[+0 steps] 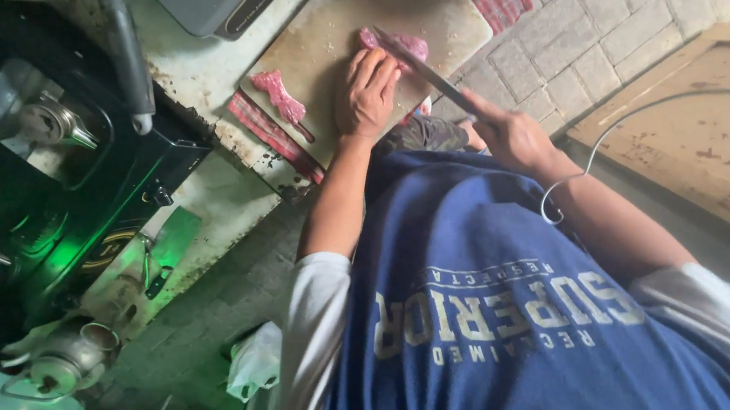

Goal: Cutting raw meat into small pieces on a wooden board using a knife.

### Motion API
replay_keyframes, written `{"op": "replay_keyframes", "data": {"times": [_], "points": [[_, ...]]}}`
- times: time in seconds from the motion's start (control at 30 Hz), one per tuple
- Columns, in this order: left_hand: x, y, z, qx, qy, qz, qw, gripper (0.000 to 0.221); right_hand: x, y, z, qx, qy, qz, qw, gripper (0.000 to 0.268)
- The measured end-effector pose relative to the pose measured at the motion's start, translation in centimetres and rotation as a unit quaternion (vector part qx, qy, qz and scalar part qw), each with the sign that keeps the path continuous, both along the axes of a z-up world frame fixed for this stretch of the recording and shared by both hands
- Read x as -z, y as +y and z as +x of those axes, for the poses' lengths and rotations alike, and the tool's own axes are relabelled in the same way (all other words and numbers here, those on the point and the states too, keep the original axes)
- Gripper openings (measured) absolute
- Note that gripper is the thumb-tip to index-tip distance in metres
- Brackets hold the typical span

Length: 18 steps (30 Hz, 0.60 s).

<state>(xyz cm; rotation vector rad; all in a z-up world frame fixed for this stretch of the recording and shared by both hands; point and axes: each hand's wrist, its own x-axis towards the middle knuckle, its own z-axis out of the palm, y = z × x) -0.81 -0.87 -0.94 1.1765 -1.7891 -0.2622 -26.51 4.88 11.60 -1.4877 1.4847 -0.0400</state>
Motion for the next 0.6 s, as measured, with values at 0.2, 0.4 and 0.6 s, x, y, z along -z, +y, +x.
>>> {"op": "replay_keyframes", "data": {"times": [0.2, 0.4, 0.6], "points": [[0.9, 0.4, -0.1, 0.047, 0.007, -0.003, 0.999, 0.018, 3.7, -1.4, 1.1, -0.015, 0.028, -0.089, 0.996, 0.055], [-1.5, 0.2, -0.4, 0.033, -0.024, -0.03, 0.999, 0.017, 1.0, -2.2, 2.0, 0.056, -0.039, -0.175, 0.982, 0.057], [-1.0, 0.1, 0.0, -0.022, -0.081, -0.066, 0.994, 0.017, -2.0, 0.2, 1.4, -0.001, 0.002, -0.173, 0.985, 0.052]]}}
